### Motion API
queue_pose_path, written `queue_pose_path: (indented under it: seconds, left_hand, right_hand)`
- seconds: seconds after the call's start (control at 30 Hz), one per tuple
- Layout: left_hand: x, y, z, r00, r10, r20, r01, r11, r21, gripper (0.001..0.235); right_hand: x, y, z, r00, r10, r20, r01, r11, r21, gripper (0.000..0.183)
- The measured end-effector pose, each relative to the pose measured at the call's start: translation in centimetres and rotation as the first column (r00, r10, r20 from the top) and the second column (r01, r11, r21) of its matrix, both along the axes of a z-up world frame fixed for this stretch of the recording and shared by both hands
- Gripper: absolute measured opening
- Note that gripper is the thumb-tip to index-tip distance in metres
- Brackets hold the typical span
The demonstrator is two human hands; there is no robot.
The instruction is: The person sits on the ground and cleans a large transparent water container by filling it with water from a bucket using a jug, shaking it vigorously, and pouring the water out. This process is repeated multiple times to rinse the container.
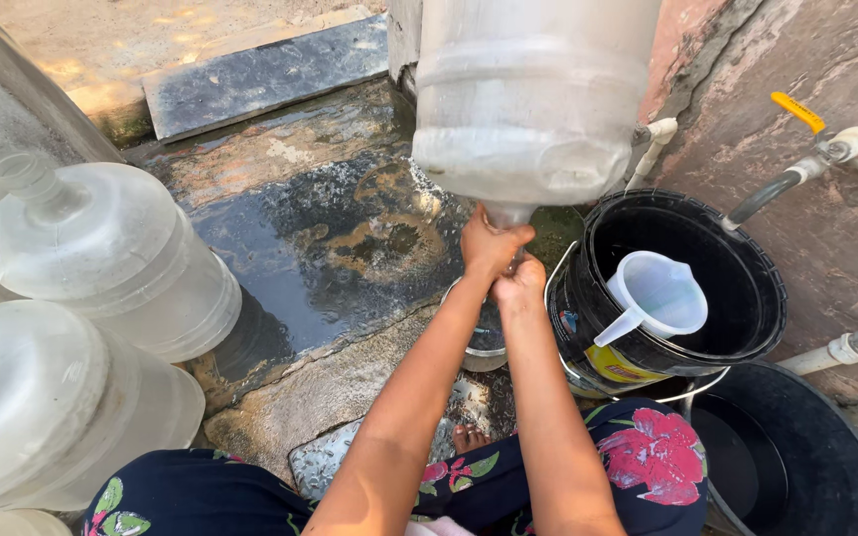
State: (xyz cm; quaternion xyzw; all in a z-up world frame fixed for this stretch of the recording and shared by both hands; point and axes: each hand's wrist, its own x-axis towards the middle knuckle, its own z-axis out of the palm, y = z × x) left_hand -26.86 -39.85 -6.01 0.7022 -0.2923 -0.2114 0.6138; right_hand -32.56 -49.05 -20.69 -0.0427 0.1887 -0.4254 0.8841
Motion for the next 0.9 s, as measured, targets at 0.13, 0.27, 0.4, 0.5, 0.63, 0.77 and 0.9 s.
queue_pose_path:
  seconds: [0.13,0.27,0.4,0.5,0.63,0.77,0.9]
  left_hand:
    - [0.2,1.0,-3.0,0.990,-0.113,0.086,0.120,0.990,-0.077,0.068]
    - [1.0,0.7,-6.4,0.962,-0.248,0.116,0.256,0.965,-0.061,0.066]
    - [2.1,-0.4,-7.2,0.946,-0.302,0.120,0.310,0.949,-0.058,0.065]
    - [1.8,-0.9,-7.2,0.945,-0.311,0.100,0.319,0.944,-0.077,0.063]
    - [2.2,-1.4,-6.8,0.960,-0.268,0.077,0.276,0.954,-0.120,0.062]
    - [2.0,-1.9,-5.5,0.974,-0.224,0.034,0.226,0.959,-0.170,0.060]
    - [0.9,-0.9,-3.3,0.977,-0.196,-0.085,0.167,0.951,-0.262,0.059]
  right_hand:
    - [0.2,2.0,-0.9,0.999,-0.037,0.010,0.037,0.999,-0.016,0.045]
    - [1.8,2.4,-0.4,0.998,-0.070,-0.003,0.070,0.997,-0.043,0.048]
    - [2.8,1.0,0.3,0.997,-0.064,-0.038,0.061,0.994,-0.093,0.052]
    - [0.5,1.5,-0.7,0.992,-0.031,-0.125,0.011,0.988,-0.154,0.055]
    - [-2.3,2.2,-0.8,0.882,-0.017,-0.471,-0.218,0.871,-0.440,0.060]
    - [-5.6,0.1,5.6,0.516,-0.588,-0.622,-0.418,0.461,-0.783,0.094]
    - [-12.7,-1.7,13.4,-0.568,-0.601,-0.562,-0.718,0.696,-0.019,0.137]
